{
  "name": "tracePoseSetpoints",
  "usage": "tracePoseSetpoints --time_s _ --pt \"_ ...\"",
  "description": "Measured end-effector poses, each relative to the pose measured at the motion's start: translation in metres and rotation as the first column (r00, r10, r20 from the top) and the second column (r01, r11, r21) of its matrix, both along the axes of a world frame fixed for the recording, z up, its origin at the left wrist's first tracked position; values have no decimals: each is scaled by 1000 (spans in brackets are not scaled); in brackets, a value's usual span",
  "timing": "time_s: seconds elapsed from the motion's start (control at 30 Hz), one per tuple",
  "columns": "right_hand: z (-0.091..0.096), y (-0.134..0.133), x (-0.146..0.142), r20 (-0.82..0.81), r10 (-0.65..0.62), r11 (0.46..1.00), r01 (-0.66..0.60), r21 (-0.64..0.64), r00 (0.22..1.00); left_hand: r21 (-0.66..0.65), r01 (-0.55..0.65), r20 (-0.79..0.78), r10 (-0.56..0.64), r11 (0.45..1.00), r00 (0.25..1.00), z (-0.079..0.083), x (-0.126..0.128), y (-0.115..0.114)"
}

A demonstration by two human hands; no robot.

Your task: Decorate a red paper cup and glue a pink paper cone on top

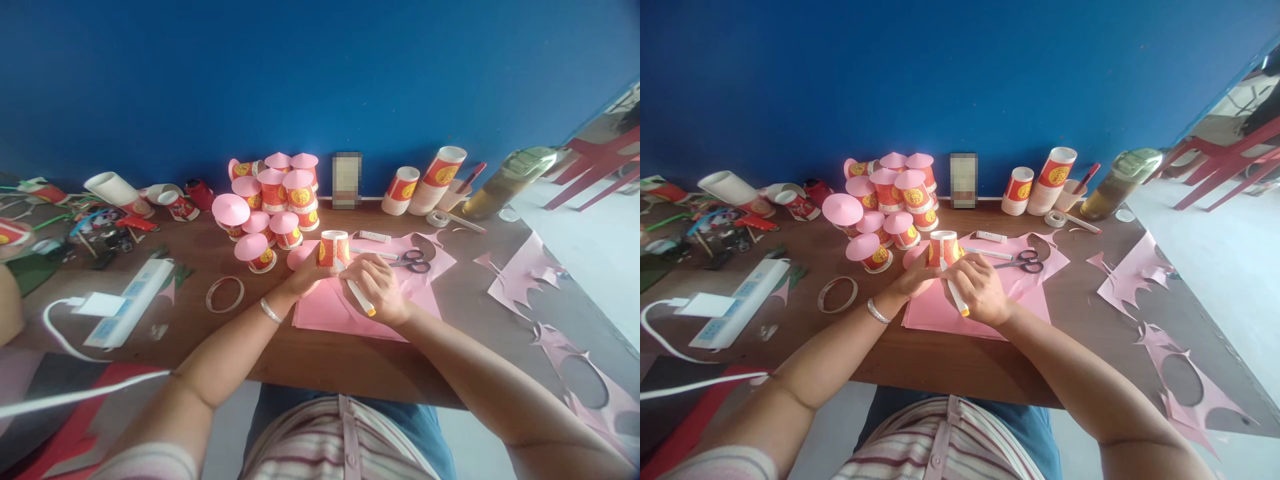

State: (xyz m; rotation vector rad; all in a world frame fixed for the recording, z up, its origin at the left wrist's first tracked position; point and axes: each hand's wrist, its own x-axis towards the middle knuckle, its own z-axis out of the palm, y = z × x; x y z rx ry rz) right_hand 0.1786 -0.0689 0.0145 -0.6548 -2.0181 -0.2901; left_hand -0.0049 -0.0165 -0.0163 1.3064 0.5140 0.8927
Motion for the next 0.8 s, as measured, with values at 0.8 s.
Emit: tracePoseSetpoints --time_s 0.8 --pt "-2 4 4 -3 -22 998 22 -53 1000 49 -65 -62 68 997 996 -17 -3 5"
